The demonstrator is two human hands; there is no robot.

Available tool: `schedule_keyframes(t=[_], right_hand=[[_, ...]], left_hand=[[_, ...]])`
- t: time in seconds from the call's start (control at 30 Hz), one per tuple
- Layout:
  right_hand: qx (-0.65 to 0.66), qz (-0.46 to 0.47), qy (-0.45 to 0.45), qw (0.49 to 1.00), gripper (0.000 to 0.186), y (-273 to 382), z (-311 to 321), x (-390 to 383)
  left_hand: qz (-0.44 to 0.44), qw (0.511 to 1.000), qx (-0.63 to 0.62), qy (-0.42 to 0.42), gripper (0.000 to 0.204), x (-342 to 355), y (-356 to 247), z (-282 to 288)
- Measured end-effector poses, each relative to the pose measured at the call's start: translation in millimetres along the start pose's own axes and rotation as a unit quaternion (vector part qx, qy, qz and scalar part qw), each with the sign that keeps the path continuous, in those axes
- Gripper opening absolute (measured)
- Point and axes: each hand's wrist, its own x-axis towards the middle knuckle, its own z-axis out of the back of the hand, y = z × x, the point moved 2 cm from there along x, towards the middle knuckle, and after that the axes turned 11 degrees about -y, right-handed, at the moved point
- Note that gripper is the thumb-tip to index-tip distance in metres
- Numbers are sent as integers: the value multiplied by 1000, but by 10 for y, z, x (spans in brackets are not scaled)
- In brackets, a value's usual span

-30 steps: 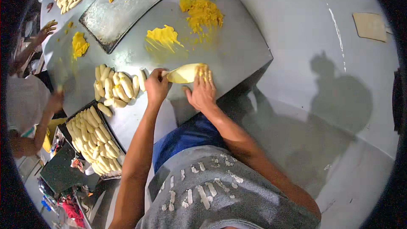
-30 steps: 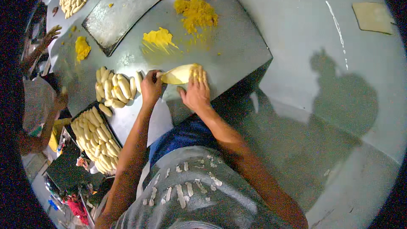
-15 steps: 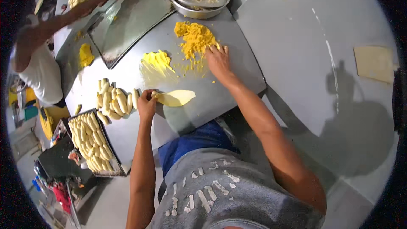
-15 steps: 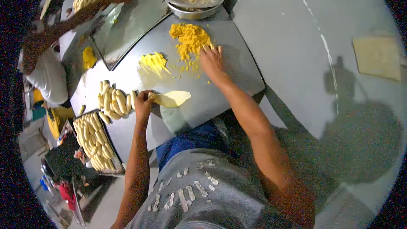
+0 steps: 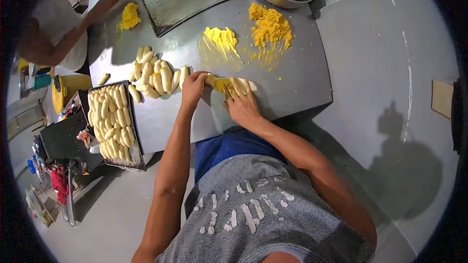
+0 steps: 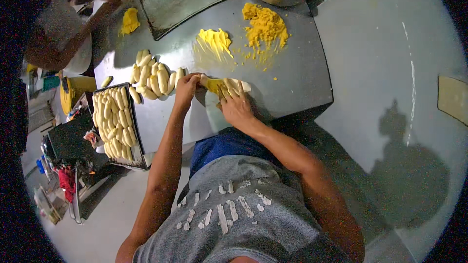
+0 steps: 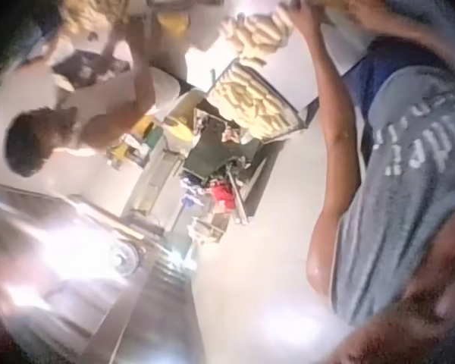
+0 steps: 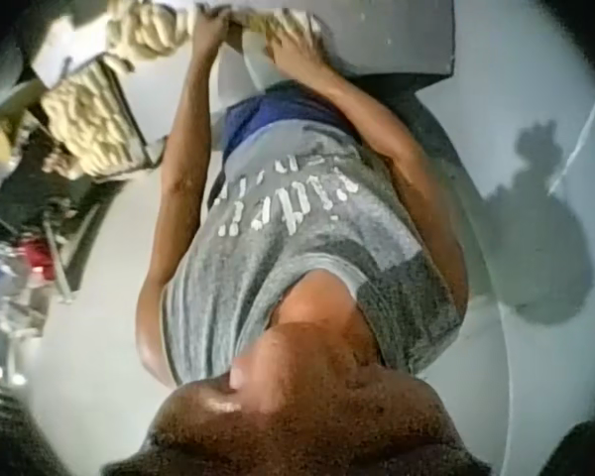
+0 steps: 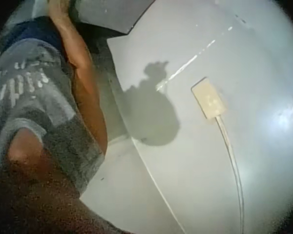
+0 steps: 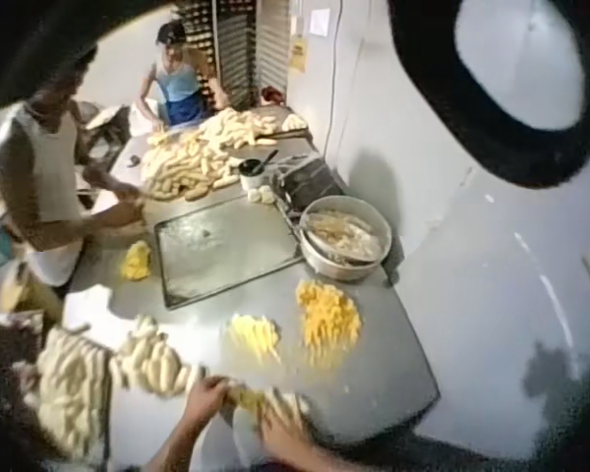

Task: Rolling and shaping pieces of bread dough and placing them onto baking trays.

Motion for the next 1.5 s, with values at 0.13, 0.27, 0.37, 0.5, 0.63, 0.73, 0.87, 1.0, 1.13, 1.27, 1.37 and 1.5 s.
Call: schedule_keyframes(t=[0.13, 0.27, 0.37, 0.5, 0.63, 0.73, 0.87, 1.0, 1.13, 1.27, 1.37, 1.5], right_hand=[[111, -149, 107, 977, 38, -209, 113, 375], [85, -222, 102, 966, 41, -672, 195, 394], [63, -189, 21, 980, 42, -1058, 431, 178], [69, -179, 21, 981, 41, -1557, 768, 113], [119, -179, 49, 975, 40, -1857, 904, 178], [104, -161, 60, 980, 39, -2051, 869, 162], [120, -174, 71, 975, 39, -2143, 932, 154], [169, -189, 77, 964, 37, -2170, 996, 79], [186, -193, 71, 961, 36, -2194, 1015, 207], [208, -193, 54, 957, 35, -2329, 974, 76], [239, -186, 50, 952, 34, -2134, 1070, 244], [279, -199, 34, 939, 31, -2186, 1161, 382]], left_hand=[[-79, 988, 102, -81, 50, -379, -131, -160], [-313, 878, 341, -123, 77, -734, -61, -611], [-368, 815, 405, -192, 71, -720, -81, -600], [-339, 811, 414, -237, 68, -999, 454, -1305], [-346, 778, 477, -220, 71, -973, 192, -1226], [-296, 783, 443, -321, 73, -725, -221, -1069], [-301, 740, 563, -213, 82, -1095, 420, -1684], [-225, 836, 432, -254, 66, -941, -114, -1351], [-267, 794, 458, -296, 70, -1098, 311, -1578], [-198, 875, 394, -200, 81, -1112, -133, -1713], [-251, 802, 430, -331, 85, -827, -136, -1348], [-187, 853, 402, -275, 75, -1049, 39, -1841]])
